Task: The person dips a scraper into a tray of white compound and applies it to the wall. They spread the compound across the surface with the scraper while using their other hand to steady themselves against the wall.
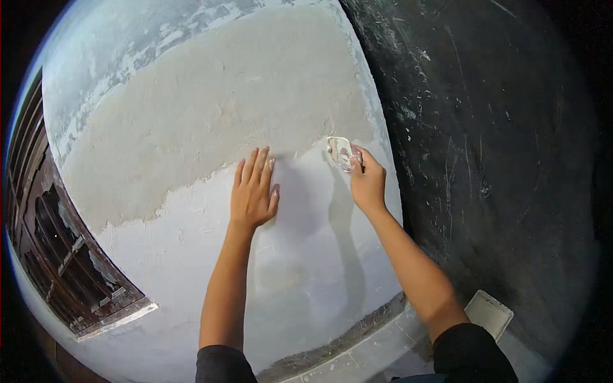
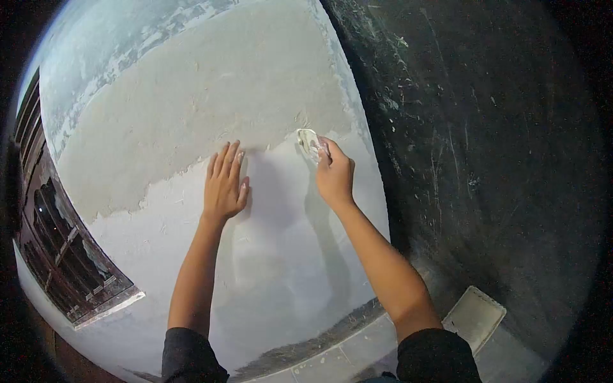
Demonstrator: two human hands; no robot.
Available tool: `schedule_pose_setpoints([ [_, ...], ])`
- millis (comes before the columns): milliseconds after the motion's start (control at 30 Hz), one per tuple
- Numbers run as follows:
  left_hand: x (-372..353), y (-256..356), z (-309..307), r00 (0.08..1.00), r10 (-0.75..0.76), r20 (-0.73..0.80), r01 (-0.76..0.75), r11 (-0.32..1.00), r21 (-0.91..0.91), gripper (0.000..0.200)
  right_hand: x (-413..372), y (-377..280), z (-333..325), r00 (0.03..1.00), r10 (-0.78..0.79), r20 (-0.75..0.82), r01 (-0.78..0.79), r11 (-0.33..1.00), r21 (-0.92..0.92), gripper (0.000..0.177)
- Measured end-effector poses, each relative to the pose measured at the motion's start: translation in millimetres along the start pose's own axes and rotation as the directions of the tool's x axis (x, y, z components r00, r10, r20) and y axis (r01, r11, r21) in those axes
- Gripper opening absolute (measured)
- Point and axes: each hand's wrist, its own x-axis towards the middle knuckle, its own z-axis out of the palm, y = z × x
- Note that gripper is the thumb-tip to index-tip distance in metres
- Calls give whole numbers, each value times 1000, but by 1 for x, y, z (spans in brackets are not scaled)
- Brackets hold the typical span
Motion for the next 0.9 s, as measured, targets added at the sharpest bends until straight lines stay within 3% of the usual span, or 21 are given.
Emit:
schedule_pose_setpoints([
  [33,3,-4,1,1000,3,-5,-3,1000,-3,59,1,-6,2,998,-63,-16,61,992,-108,24],
  [100,5,-22,1,998,68,10,-69,991,115,61,2,-15,13,994,-106,-1,105,987,-123,25],
  [233,5,-31,9,994,111,8,-111,977,181,58,1,-2,26,935,-354,-35,340,918,-206,26],
  [367,0,-29,10,994,112,12,-112,985,128,59,-9,12,56,853,-514,-88,471,832,-292,28],
  [433,1,-33,12,989,145,-23,-142,985,103,63,-17,24,76,843,-531,-81,486,818,-308,31],
  [533,-1,-33,13,984,169,-62,-165,984,63,67,-36,39,102,868,-496,12,435,749,-500,50],
  [633,1,-36,15,978,187,-89,-183,982,49,68,-54,46,118,877,-476,58,421,707,-567,54],
  [767,0,-35,16,985,166,-54,-163,985,50,71,-83,50,113,866,-484,126,472,710,-523,46],
  [900,-2,-34,16,987,153,-55,-147,985,92,68,-96,35,73,836,-542,84,508,708,-491,39],
])
